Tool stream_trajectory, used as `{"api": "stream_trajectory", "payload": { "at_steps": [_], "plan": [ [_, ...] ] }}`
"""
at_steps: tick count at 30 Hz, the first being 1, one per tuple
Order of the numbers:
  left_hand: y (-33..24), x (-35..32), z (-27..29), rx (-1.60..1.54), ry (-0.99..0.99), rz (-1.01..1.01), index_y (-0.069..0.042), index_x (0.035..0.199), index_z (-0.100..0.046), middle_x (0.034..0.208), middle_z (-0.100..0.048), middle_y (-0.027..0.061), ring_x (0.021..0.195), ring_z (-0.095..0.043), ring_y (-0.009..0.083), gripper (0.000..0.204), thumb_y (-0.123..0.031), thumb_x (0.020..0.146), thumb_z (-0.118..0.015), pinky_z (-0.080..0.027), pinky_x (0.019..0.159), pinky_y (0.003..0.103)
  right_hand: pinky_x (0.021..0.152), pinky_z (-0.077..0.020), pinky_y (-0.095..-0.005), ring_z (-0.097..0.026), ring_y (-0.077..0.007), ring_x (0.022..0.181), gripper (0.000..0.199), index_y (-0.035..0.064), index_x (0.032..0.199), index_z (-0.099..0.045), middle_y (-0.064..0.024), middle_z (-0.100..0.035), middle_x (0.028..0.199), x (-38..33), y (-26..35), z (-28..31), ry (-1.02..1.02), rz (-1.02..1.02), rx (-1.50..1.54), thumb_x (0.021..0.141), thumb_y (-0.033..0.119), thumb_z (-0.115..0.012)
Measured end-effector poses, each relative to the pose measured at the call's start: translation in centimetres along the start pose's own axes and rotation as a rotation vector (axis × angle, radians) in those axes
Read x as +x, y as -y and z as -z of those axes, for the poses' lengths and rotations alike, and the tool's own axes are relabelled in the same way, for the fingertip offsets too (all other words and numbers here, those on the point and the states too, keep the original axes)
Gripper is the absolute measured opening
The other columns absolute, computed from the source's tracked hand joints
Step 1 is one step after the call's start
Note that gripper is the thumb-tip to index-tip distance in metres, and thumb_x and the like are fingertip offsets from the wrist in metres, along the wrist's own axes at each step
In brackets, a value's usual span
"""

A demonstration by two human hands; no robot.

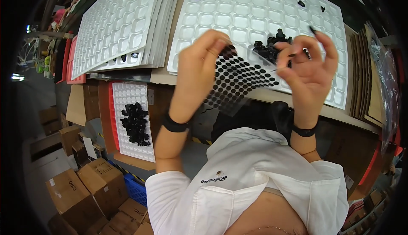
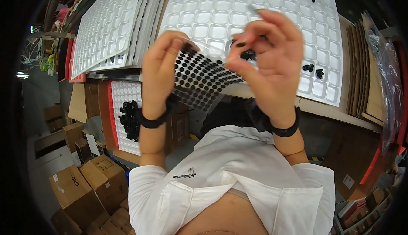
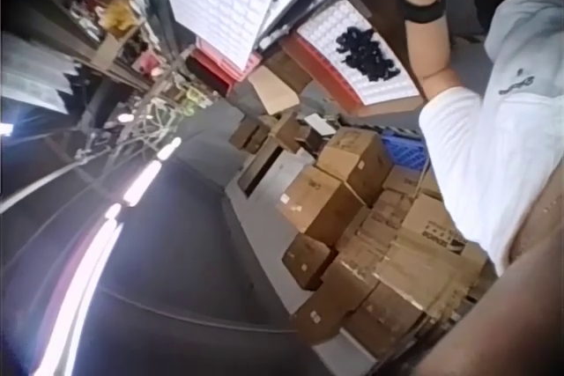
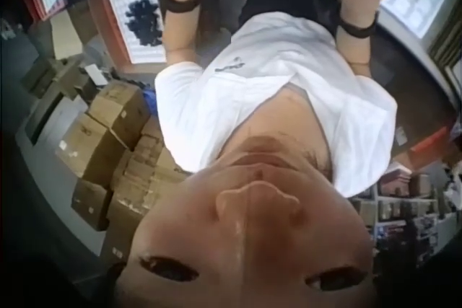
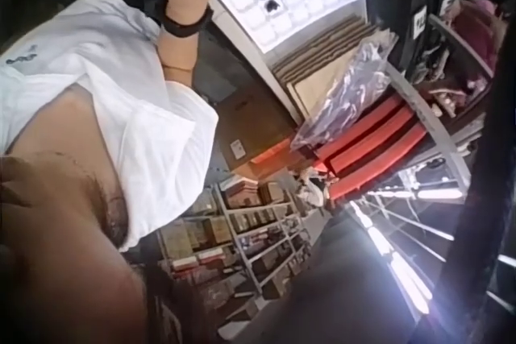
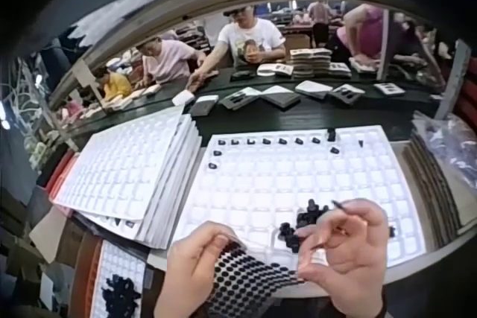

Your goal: The person peels a sticker from a sheet and applies it to a black plastic component by hand, repeating this process for several components before placing them into a white tray.

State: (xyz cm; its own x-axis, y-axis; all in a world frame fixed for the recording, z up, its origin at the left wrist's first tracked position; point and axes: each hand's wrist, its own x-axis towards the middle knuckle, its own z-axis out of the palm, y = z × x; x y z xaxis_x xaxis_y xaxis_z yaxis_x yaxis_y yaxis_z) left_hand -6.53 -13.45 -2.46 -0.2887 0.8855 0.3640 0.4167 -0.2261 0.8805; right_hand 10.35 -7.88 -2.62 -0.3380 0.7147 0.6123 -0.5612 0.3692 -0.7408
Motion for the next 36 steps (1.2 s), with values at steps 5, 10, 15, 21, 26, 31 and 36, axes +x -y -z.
{"api": "stream_trajectory", "payload": {
  "at_steps": [5, 10, 15, 21, 26, 31, 36],
  "plan": [
    [-1.8, 7.0, 0.7, -0.114, 0.092, 0.171, -0.002, 0.086, -0.057, 0.07, -0.056, 0.0033, 0.065, -0.05, 0.0115, 0.012, -0.01, 0.081, -0.05, -0.04, 0.059, 0.02, 0.08, -0.0416, -0.0316, -0.051, -0.0158, 0.073, 0.061, 0.0021, 0.117, -0.032, -0.0122, -0.043, 0.097, 0.8, 1.4, 4.4, -0.226, -0.019, -0.01, 0.064, -0.015, -0.057],
    [0.3, 16.6, -2.9, -0.09, 0.338, 0.166, 0.0, 0.09, -0.057, 0.068, -0.055, 0.0023, 0.06, -0.048, 0.0063, 0.017, -0.011, 0.079, -0.052, -0.037, 0.054, 0.018, 0.084, -0.0397, -0.0372, -0.052, -0.0164, 0.072, 0.061, 0.0022, 0.117, -0.032, -0.0125, -0.043, 0.098, 1.8, 1.7, 8.0, -0.297, -0.121, -0.031, 0.064, -0.016, -0.056],
    [5.8, 26.1, -8.4, 0.032, 0.717, -0.431, 0.002, 0.08, -0.06, 0.068, -0.059, 0.0065, 0.066, -0.055, 0.0144, 0.014, -0.009, 0.072, -0.059, -0.044, 0.06, 0.023, 0.084, -0.0394, -0.0407, -0.052, -0.0164, 0.073, 0.059, 0.0022, 0.115, -0.034, -0.0117, -0.043, 0.099, 2.8, 1.0, 12.5, -0.286, -0.08, -0.019, 0.064, -0.016, -0.056],
    [11.4, 32.6, -15.5, 0.352, 0.784, 0.139, -0.005, 0.09, -0.058, 0.068, -0.053, 0.0015, 0.063, -0.047, 0.0088, 0.019, -0.016, 0.075, -0.058, -0.035, 0.057, 0.018, 0.086, -0.0374, -0.0452, -0.052, -0.014, 0.069, 0.061, 0.0062, 0.116, -0.033, -0.0099, -0.043, 0.097, 4.3, -1.1, 18.3, -0.353, -0.187, -0.138, 0.063, -0.011, -0.059],
    [15.6, 36.0, -18.6, 0.527, 0.733, 0.025, -0.008, 0.088, -0.058, 0.067, -0.053, 0.0023, 0.054, -0.046, 0.0079, 0.026, -0.023, 0.068, -0.064, -0.036, 0.05, 0.019, 0.083, -0.0399, -0.0434, -0.053, -0.0167, 0.072, 0.055, 0.0017, 0.11, -0.036, -0.009, -0.045, 0.094, 6.2, -3.4, 20.9, -0.364, -0.193, -0.083, 0.063, -0.014, -0.06],
    [16.6, 36.4, -20.2, 0.612, 0.67, 0.046, -0.007, 0.08, -0.059, 0.07, -0.058, 0.004, 0.049, -0.048, 0.01, 0.023, -0.021, 0.065, -0.068, -0.039, 0.044, 0.022, 0.083, -0.0398, -0.0434, -0.054, -0.0169, 0.071, 0.055, 0.0019, 0.11, -0.037, -0.0095, -0.046, 0.092, 7.1, -4.9, 21.6, -0.392, -0.209, -0.05, 0.062, -0.014, -0.06],
    [12.7, 34.6, -19.8, 0.725, 0.665, -0.201, 0.001, 0.079, -0.061, 0.068, -0.059, 0.0082, 0.065, -0.056, 0.0156, 0.014, -0.009, 0.069, -0.061, -0.044, 0.06, 0.025, 0.084, -0.0395, -0.0441, -0.054, -0.0172, 0.071, 0.057, 0.0018, 0.111, -0.036, -0.0109, -0.046, 0.093, 6.9, -4.6, 21.2, -0.411, -0.199, -0.067, 0.061, -0.014, -0.06]
  ]
}}
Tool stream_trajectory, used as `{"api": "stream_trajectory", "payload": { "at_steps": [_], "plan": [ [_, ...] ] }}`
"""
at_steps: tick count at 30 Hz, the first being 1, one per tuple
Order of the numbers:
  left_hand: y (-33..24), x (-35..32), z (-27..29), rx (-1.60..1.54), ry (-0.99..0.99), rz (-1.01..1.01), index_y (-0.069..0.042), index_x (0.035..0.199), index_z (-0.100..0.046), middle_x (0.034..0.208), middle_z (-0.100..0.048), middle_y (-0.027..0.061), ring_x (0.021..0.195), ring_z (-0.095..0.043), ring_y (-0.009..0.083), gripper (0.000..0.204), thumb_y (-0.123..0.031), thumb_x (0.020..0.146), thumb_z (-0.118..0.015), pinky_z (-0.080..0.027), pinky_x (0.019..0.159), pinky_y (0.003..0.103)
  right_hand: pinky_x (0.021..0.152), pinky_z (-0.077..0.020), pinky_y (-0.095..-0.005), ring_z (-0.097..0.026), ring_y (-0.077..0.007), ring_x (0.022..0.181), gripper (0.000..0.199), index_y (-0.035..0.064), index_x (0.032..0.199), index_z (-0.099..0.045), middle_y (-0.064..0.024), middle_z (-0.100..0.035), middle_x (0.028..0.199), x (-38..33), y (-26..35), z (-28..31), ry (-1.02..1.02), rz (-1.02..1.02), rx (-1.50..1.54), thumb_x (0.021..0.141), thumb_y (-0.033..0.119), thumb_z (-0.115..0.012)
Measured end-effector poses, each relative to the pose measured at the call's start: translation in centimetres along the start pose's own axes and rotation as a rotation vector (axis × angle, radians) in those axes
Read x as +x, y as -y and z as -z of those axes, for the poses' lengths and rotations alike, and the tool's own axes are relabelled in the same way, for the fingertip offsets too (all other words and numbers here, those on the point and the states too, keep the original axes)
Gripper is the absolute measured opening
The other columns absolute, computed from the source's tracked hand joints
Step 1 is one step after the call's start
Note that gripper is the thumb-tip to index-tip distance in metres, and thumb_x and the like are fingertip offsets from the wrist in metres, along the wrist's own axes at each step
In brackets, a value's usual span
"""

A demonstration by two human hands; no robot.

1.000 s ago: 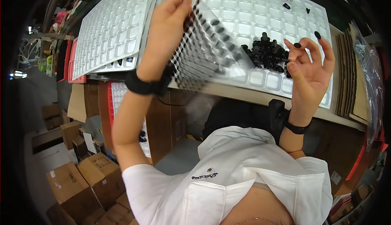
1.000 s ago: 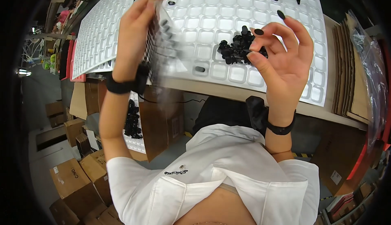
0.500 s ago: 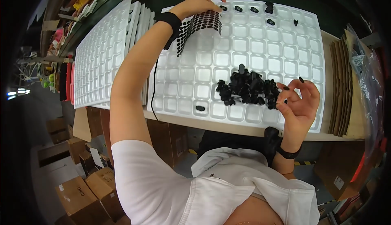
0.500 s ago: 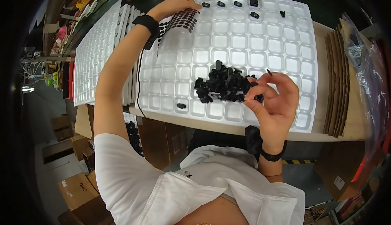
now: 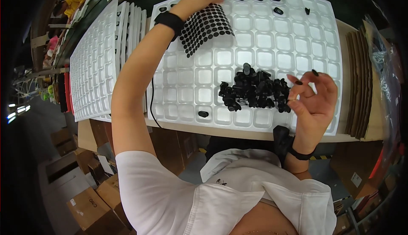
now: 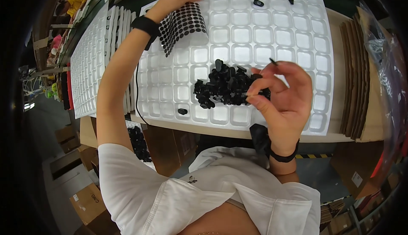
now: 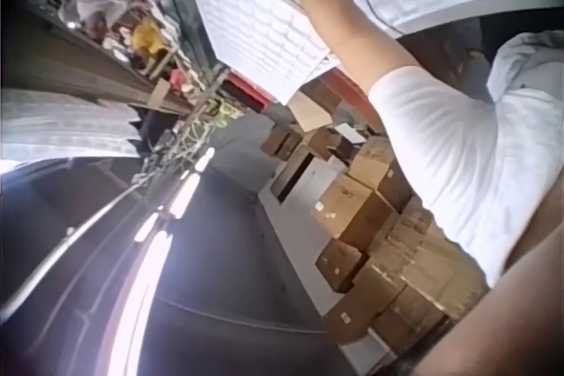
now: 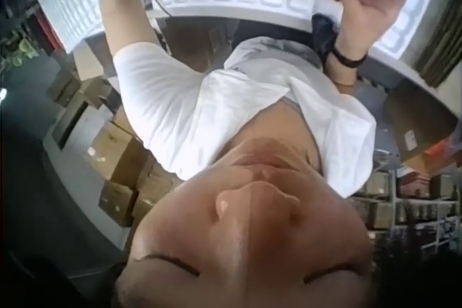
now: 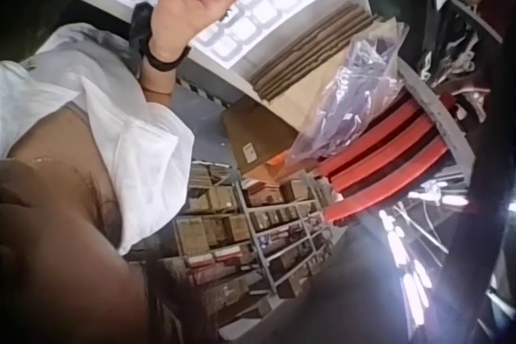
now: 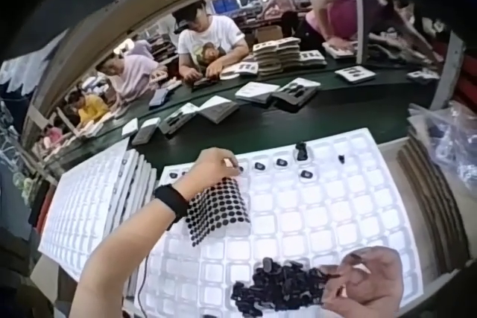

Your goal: The person peels a sticker from a sheet and applies it to a black plastic component by hand, repeating this process for several components before placing them into a white tray.

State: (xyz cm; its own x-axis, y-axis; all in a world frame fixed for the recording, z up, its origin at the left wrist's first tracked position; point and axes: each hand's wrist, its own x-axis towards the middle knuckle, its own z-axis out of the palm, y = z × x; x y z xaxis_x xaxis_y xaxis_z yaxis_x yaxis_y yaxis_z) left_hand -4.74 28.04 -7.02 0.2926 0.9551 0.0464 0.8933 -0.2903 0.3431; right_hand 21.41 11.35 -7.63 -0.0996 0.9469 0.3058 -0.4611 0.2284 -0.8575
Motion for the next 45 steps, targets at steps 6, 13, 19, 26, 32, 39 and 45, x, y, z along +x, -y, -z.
{"api": "stream_trajectory", "payload": {
  "at_steps": [6, 13, 19, 26, 32, 39, 45],
  "plan": [
    [-8.9, -6.4, 4.7, -0.256, -0.207, -0.066, 0.004, 0.078, -0.057, 0.068, -0.058, 0.0103, 0.062, -0.056, 0.0148, 0.012, -0.006, 0.072, -0.059, -0.044, 0.057, 0.023, 0.084, -0.0403, -0.043, -0.055, -0.0179, 0.072, 0.057, 0.0004, 0.112, -0.035, -0.0122, -0.045, 0.095, 1.2, 0.9, 1.1, -0.096, 0.072, 0.021, 0.062, -0.014, -0.059],
    [-15.2, -14.9, 2.9, -0.397, -0.307, -0.204, 0.003, 0.079, -0.056, 0.076, -0.059, 0.0048, 0.046, -0.034, -0.0014, 0.023, 0.007, 0.059, -0.068, -0.021, 0.039, 0.012, 0.082, -0.0405, -0.0537, -0.053, -0.0146, 0.07, 0.067, 0.005, 0.124, -0.026, -0.0151, -0.04, 0.103, 1.5, 1.7, -2.4, 0.086, 0.158, -0.002, 0.066, -0.014, -0.053],
    [-15.4, -16.0, 1.4, -0.401, -0.381, -0.224, 0.006, 0.077, -0.055, 0.075, -0.059, 0.0062, 0.046, -0.033, -0.0019, 0.024, 0.01, 0.057, -0.068, -0.02, 0.039, 0.013, 0.079, -0.0442, -0.05, -0.053, -0.0152, 0.071, 0.067, 0.0047, 0.125, -0.023, -0.0153, -0.039, 0.105, 0.8, 2.6, -4.4, 0.091, 0.051, -0.111, 0.068, -0.013, -0.053],
    [-15.6, -15.5, 0.7, -0.28, -0.418, -0.272, 0.004, 0.075, -0.055, 0.073, -0.059, 0.0047, 0.045, -0.032, -0.0019, 0.023, 0.009, 0.057, -0.068, -0.019, 0.038, 0.013, 0.08, -0.0446, -0.0481, -0.053, -0.0167, 0.074, 0.065, 0.0035, 0.125, -0.023, -0.0153, -0.04, 0.104, 0.9, 2.6, -4.4, 0.109, 0.111, -0.079, 0.069, -0.012, -0.053],
    [-15.6, -15.2, 0.7, -0.24, -0.416, -0.266, 0.004, 0.074, -0.056, 0.072, -0.059, 0.0037, 0.045, -0.031, -0.0018, 0.023, 0.008, 0.056, -0.069, -0.019, 0.038, 0.013, 0.08, -0.0449, -0.0465, -0.053, -0.0181, 0.077, 0.063, 0.0025, 0.125, -0.023, -0.0152, -0.04, 0.104, 0.9, 2.5, -4.3, 0.129, 0.17, -0.04, 0.071, -0.011, -0.053],
    [-15.9, -14.9, 1.0, -0.219, -0.425, -0.283, 0.003, 0.074, -0.056, 0.07, -0.059, 0.0032, 0.044, -0.031, -0.0016, 0.023, 0.008, 0.056, -0.069, -0.019, 0.038, 0.013, 0.08, -0.0453, -0.0446, -0.052, -0.0197, 0.081, 0.061, 0.0013, 0.124, -0.023, -0.0152, -0.041, 0.104, 1.1, 2.3, -4.2, 0.151, 0.245, 0.006, 0.072, -0.01, -0.053],
    [-15.8, -14.8, 1.0, -0.203, -0.414, -0.309, 0.002, 0.075, -0.058, 0.068, -0.058, 0.0017, 0.044, -0.031, -0.0014, 0.021, 0.005, 0.057, -0.07, -0.02, 0.038, 0.013, 0.081, -0.0449, -0.0419, -0.051, -0.0206, 0.085, 0.062, 0.0012, 0.125, -0.021, -0.0153, -0.041, 0.104, 1.3, 2.0, -4.0, 0.109, 0.265, 0.036, 0.073, -0.008, -0.054]
  ]
}}
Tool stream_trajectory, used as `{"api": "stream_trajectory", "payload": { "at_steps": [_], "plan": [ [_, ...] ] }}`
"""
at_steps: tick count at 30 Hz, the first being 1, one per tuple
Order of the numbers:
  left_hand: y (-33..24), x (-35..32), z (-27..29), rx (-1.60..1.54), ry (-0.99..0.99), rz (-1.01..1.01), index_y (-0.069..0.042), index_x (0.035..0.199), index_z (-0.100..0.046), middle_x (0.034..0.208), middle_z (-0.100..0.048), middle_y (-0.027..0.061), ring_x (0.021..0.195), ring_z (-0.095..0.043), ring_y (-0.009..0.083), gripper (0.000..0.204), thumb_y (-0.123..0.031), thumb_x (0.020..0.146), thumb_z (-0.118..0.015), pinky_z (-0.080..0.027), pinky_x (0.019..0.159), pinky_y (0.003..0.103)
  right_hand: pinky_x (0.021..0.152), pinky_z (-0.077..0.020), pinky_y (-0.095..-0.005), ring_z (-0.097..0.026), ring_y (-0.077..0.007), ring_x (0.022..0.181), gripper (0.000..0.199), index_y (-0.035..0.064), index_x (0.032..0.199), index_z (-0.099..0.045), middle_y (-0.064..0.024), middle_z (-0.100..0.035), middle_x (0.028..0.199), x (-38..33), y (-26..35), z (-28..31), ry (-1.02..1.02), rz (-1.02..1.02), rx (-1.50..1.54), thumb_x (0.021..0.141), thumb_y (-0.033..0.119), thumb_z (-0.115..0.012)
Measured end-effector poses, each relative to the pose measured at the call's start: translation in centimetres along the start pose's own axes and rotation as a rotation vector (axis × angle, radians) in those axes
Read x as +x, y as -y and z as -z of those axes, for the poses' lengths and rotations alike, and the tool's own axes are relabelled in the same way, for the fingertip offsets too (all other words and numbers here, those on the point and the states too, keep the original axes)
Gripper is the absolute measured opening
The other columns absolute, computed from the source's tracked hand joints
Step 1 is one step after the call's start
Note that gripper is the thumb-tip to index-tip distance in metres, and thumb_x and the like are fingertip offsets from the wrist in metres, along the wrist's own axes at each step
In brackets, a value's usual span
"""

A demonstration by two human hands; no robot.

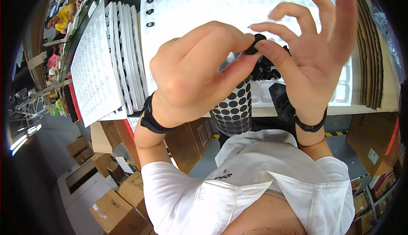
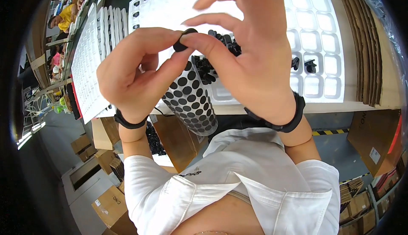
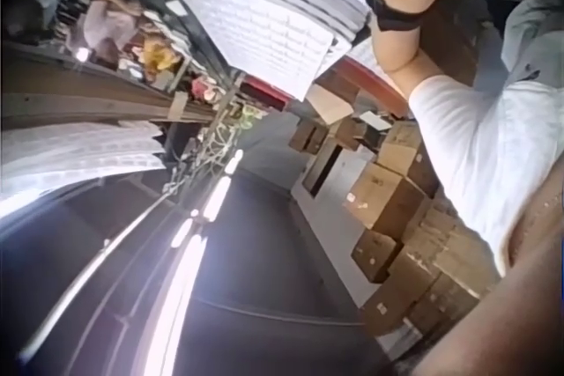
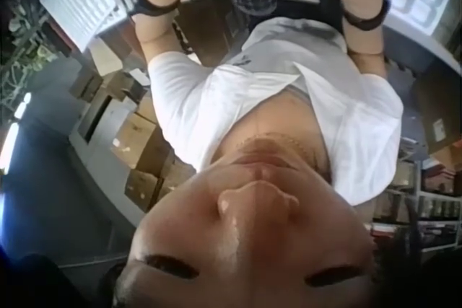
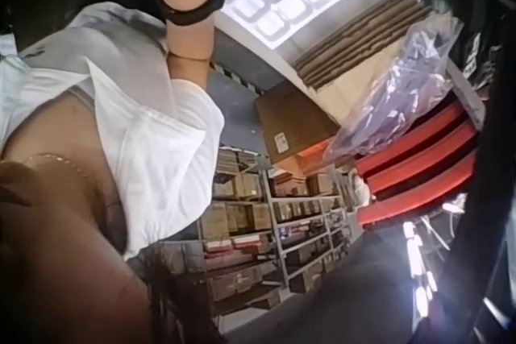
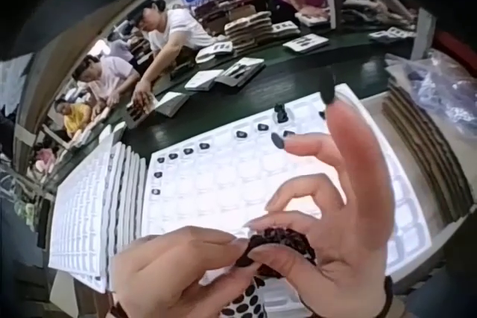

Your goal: The person peels a sticker from a sheet and applies it to a black plastic component by hand, repeating this process for several components before placing them into a white tray.

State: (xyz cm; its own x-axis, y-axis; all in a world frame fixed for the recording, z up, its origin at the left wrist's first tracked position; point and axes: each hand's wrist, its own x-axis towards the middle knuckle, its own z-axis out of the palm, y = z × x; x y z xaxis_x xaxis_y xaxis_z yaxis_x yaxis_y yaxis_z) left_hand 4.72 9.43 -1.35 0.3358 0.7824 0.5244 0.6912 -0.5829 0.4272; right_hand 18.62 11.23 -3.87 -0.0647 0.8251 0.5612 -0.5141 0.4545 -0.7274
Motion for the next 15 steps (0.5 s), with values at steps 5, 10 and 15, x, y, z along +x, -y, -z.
{"api": "stream_trajectory", "payload": {
  "at_steps": [5, 10, 15],
  "plan": [
    [0.5, 0.4, 0.2, -0.062, 0.048, 0.188, -0.003, 0.074, -0.059, 0.06, -0.056, 0.0037, 0.042, -0.047, 0.0107, 0.018, -0.005, 0.059, -0.07, -0.036, 0.038, 0.02, 0.082, -0.0421, -0.0334, -0.047, -0.0206, 0.095, 0.075, 0.0041, 0.129, -0.012, -0.0161, -0.039, 0.107, 0.5, -0.8, 0.9, -0.272, -0.181, 0.014, 0.072, 0.001, -0.06],
    [1.0, 1.8, -0.3, -0.092, 0.092, 0.164, -0.004, 0.078, -0.061, 0.062, -0.058, 0.0039, 0.04, -0.042, 0.0094, 0.019, -0.008, 0.062, -0.069, -0.032, 0.037, 0.019, 0.086, -0.0418, -0.0433, -0.05, -0.0228, 0.091, 0.051, -0.0002, 0.121, -0.028, -0.0124, -0.048, 0.093, 0.5, -2.0, 4.4, -0.259, -0.08, -0.111, 0.076, -0.007, -0.051],
    [5.7, 6.2, -1.9, -0.245, 0.212, 0.279, -0.004, 0.086, -0.06, 0.069, -0.059, 0.0024, 0.044, -0.043, 0.0053, 0.02, -0.006, 0.067, -0.066, -0.033, 0.041, 0.017, 0.091, -0.0365, -0.0452, -0.049, -0.0213, 0.092, 0.042, 0.0014, 0.115, -0.034, -0.009, -0.053, 0.081, 0.9, -2.0, 6.6, -0.309, -0.081, -0.116, 0.077, -0.005, -0.051]
  ]
}}
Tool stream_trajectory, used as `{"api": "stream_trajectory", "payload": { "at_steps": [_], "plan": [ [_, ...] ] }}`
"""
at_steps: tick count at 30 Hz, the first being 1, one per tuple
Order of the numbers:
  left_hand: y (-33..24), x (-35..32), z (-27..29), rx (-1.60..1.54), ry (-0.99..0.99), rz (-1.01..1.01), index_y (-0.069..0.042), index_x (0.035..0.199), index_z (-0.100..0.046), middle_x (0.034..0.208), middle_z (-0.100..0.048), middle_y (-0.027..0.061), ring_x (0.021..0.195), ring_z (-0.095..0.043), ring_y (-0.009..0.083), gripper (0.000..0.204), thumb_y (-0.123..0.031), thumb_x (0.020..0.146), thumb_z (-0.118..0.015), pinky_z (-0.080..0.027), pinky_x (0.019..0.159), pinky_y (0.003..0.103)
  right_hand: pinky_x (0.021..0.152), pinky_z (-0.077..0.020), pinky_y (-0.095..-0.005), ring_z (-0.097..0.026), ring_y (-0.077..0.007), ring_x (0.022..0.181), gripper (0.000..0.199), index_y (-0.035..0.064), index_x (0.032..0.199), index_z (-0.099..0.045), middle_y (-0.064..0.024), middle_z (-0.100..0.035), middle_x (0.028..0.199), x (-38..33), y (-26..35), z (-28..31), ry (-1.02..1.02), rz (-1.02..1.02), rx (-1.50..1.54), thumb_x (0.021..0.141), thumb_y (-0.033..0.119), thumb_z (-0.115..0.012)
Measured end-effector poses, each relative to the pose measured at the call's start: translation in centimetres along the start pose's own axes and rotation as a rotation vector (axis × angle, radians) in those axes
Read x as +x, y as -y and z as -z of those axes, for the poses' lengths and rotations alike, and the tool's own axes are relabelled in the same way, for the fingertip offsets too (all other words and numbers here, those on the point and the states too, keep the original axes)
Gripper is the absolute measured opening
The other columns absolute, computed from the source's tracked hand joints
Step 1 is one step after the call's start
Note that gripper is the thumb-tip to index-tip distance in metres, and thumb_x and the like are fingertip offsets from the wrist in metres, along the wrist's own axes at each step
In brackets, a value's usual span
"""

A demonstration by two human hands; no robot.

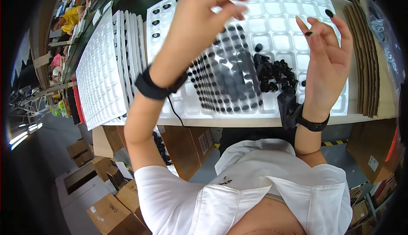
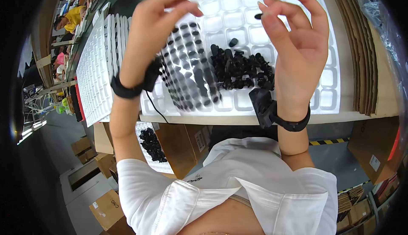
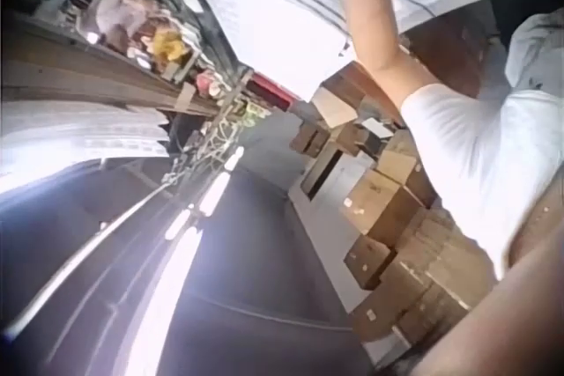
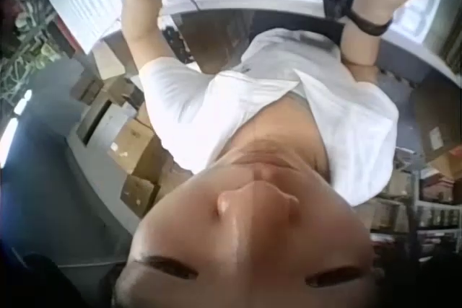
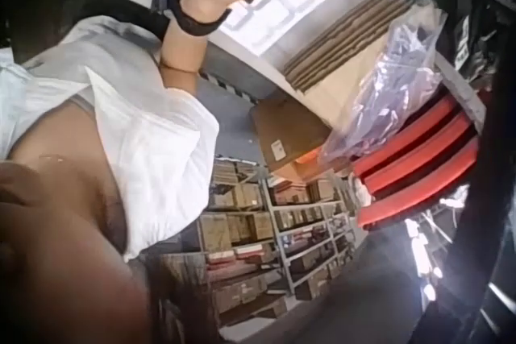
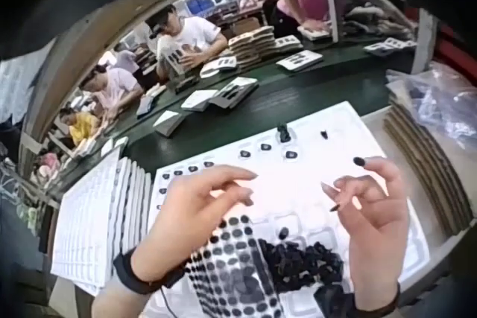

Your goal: The person peels a sticker from a sheet and applies it to a black plastic component by hand, repeating this process for several components before placing them into a white tray.

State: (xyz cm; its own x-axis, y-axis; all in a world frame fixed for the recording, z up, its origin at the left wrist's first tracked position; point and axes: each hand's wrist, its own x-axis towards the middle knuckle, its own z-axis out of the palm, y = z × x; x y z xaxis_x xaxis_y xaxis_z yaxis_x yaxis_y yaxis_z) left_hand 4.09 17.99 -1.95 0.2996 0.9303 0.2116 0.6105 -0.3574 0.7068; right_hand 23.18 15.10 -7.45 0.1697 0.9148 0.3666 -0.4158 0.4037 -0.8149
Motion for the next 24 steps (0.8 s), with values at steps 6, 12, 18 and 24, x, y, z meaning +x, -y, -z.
{"api": "stream_trajectory", "payload": {
  "at_steps": [6, 12, 18, 24],
  "plan": [
    [7.2, 9.2, 1.3, 0.192, 0.166, 0.136, 0.002, 0.086, -0.056, 0.07, -0.058, 0.0125, 0.065, -0.058, 0.0181, 0.016, -0.007, 0.073, -0.055, -0.044, 0.058, 0.026, 0.089, -0.0353, -0.0462, -0.05, -0.0192, 0.089, 0.044, 0.0049, 0.108, -0.037, -0.0067, -0.054, 0.078, 0.8, 0.2, 0.6, 0.014, -0.059, 0.025, 0.071, -0.009, -0.055],
    [12.1, 12.3, -1.0, 0.408, 0.291, -0.063, -0.001, 0.08, -0.056, 0.074, -0.058, 0.0161, 0.068, -0.056, 0.0291, 0.018, -0.014, 0.069, -0.059, -0.044, 0.063, 0.032, 0.085, -0.0381, -0.0352, -0.049, -0.0219, 0.094, 0.048, 0.005, 0.105, -0.035, -0.009, -0.057, 0.077, 1.4, -1.0, 1.7, 0.029, -0.089, 0.064, 0.066, -0.011, -0.06],
    [6.9, 10.2, -1.3, 0.197, 0.213, 0.112, 0.0, 0.079, -0.056, 0.069, -0.058, 0.0129, 0.064, -0.058, 0.0214, 0.013, -0.01, 0.072, -0.058, -0.044, 0.057, 0.029, 0.088, -0.0354, -0.0466, -0.051, -0.024, 0.094, 0.044, 0.0059, 0.106, -0.036, -0.0068, -0.054, 0.076, 1.9, -1.1, 2.5, 0.075, -0.073, 0.077, 0.07, -0.01, -0.055],
    [-0.8, 1.2, -1.6, 0.226, -0.007, -0.239, -0.006, 0.087, -0.059, 0.066, -0.06, 0.0031, 0.042, -0.045, 0.0102, 0.023, -0.007, 0.065, -0.067, -0.036, 0.039, 0.022, 0.089, -0.0354, -0.052, -0.052, -0.0305, 0.094, 0.045, 0.0048, 0.111, -0.034, -0.0064, -0.051, 0.073, 0.9, -0.1, 0.8, 0.172, -0.063, 0.138, 0.072, -0.01, -0.052]
  ]
}}
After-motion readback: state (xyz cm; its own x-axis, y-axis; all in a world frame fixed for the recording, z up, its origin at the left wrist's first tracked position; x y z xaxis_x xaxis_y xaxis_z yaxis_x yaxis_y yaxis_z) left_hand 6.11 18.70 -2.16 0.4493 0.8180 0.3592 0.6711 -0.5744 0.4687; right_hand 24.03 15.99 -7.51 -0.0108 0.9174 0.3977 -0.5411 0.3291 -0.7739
